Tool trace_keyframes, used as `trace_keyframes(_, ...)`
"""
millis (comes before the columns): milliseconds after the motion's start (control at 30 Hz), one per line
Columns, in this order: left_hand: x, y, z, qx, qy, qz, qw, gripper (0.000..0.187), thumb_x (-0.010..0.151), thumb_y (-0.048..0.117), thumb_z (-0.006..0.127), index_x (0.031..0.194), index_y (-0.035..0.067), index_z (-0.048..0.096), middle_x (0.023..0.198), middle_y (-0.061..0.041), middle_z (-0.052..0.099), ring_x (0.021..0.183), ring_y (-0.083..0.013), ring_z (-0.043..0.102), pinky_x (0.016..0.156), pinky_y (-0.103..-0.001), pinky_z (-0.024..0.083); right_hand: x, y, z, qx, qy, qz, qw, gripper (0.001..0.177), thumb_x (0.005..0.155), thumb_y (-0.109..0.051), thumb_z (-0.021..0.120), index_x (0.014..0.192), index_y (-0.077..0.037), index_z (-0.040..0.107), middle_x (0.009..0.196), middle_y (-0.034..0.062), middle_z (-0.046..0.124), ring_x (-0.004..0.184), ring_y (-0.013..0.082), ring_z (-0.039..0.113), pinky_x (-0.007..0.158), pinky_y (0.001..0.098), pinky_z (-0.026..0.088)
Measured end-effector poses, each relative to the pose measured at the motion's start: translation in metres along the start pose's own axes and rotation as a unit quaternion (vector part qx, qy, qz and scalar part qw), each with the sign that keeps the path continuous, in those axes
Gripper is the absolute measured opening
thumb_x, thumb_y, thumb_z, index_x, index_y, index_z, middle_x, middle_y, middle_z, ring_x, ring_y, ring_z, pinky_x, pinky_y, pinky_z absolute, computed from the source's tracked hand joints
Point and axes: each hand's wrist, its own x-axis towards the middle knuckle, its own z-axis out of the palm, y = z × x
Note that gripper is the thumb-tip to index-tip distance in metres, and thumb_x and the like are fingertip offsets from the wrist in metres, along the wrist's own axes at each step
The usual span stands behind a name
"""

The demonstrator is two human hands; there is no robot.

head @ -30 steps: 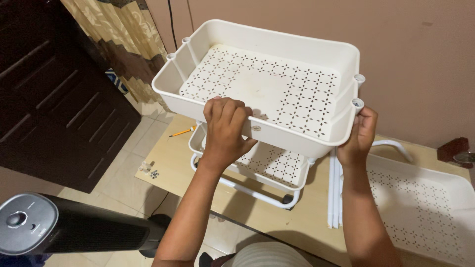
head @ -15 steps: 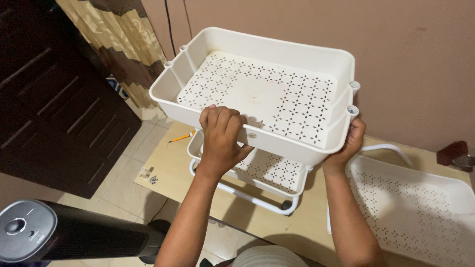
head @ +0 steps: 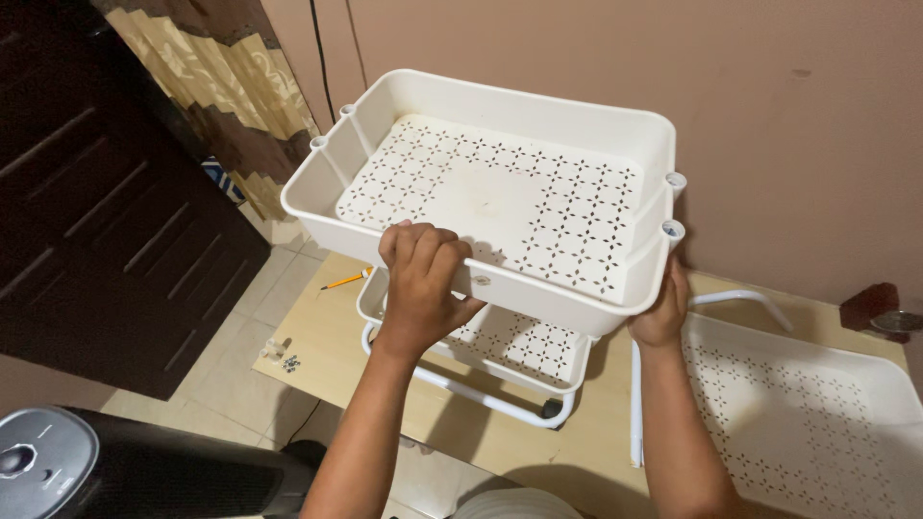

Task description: The person assembles a white plastic three-tier storage cart on a table. They use a screwdriver to tighten screws into the frame, attach the perforated trays, and install the handle. The cart is flipped and adjusted to ensure stability.

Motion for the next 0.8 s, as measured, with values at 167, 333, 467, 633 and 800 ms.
trace_keyframes(167, -0.001, 0.000, -0.001, 0.012, 0.004, 0.004, 1.000, 0.054, 0.061, 0.022, 0.091, 0.102, 0.010, 0.058, 0.106, -0.007, 0.057, 0.109, -0.0314, 0.052, 0.106, -0.053, 0.033, -0.006, 0.025, -0.026, 0.040, -0.015, 0.017, 0.999, 0.049, 0.114, -0.034, 0.044, 0.143, 0.004, 0.053, 0.131, 0.0127, 0.066, 0.117, 0.0202, 0.066, 0.101, 0.0353, 0.054)
trace_keyframes(333, -0.003, -0.003, -0.003, 0.011, 0.001, 0.006, 1.000, 0.054, 0.063, 0.024, 0.092, 0.103, 0.010, 0.058, 0.107, -0.007, 0.057, 0.112, -0.0305, 0.052, 0.109, -0.054, 0.033, -0.015, 0.034, -0.029, -0.068, 0.017, -0.044, 0.997, 0.046, 0.114, -0.040, 0.049, 0.127, 0.002, 0.063, 0.119, 0.0084, 0.070, 0.106, 0.0148, 0.068, 0.094, 0.0299, 0.056)
trace_keyframes(467, -0.006, -0.003, 0.000, 0.019, -0.003, 0.000, 1.000, 0.055, 0.058, 0.023, 0.090, 0.100, 0.010, 0.058, 0.106, -0.007, 0.058, 0.110, -0.0304, 0.052, 0.108, -0.054, 0.033, -0.018, 0.045, -0.026, -0.124, 0.067, -0.076, 0.987, 0.044, 0.112, -0.040, 0.055, 0.118, 0.001, 0.068, 0.110, 0.0065, 0.072, 0.098, 0.0128, 0.068, 0.089, 0.0291, 0.056)
trace_keyframes(633, -0.008, -0.005, 0.004, 0.025, 0.032, 0.002, 0.999, 0.054, 0.066, 0.030, 0.095, 0.099, 0.010, 0.057, 0.105, -0.005, 0.058, 0.109, -0.0277, 0.052, 0.109, -0.055, 0.031, -0.018, 0.049, -0.024, -0.138, 0.080, -0.092, 0.983, 0.041, 0.113, -0.038, 0.056, 0.118, 0.001, 0.069, 0.109, 0.0058, 0.072, 0.096, 0.0112, 0.067, 0.088, 0.0282, 0.055)
trace_keyframes(800, -0.010, -0.006, 0.000, 0.022, 0.011, -0.005, 1.000, 0.056, 0.057, 0.027, 0.091, 0.099, 0.010, 0.059, 0.106, -0.006, 0.059, 0.110, -0.0289, 0.052, 0.111, -0.055, 0.030, -0.021, 0.029, -0.003, -0.091, 0.068, -0.062, 0.992, 0.046, 0.111, -0.039, 0.055, 0.129, 0.003, 0.062, 0.120, 0.0076, 0.069, 0.106, 0.0142, 0.067, 0.096, 0.0304, 0.055)
